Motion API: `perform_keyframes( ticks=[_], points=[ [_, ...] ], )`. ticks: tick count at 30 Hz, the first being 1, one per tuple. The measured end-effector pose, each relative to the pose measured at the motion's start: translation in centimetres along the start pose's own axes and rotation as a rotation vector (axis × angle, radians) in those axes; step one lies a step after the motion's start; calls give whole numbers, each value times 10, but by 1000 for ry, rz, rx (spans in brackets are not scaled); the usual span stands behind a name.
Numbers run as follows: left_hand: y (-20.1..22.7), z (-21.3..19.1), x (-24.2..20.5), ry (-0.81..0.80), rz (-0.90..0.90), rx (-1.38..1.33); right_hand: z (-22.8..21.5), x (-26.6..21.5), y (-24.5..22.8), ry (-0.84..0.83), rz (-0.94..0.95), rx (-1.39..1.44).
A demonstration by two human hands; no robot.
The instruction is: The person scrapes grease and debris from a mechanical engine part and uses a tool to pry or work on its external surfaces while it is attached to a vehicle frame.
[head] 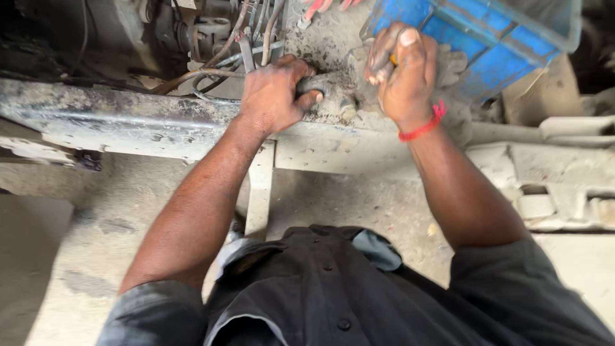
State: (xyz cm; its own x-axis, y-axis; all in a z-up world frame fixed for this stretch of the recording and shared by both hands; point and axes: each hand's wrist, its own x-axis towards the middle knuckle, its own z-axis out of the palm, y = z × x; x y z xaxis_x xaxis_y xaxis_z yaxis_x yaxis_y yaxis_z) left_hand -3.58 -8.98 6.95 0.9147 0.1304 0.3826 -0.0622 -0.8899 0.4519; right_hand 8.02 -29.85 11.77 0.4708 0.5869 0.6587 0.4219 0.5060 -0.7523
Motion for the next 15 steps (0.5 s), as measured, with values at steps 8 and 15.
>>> perform_keyframes(
  ticks=[8,15],
  points=[
    [0,0,-3,19,-16,-59,-9,1,2,-72,106,-17],
    [0,4,0,21,-30,19,-7,19,7,-49,285,67]
  ],
)
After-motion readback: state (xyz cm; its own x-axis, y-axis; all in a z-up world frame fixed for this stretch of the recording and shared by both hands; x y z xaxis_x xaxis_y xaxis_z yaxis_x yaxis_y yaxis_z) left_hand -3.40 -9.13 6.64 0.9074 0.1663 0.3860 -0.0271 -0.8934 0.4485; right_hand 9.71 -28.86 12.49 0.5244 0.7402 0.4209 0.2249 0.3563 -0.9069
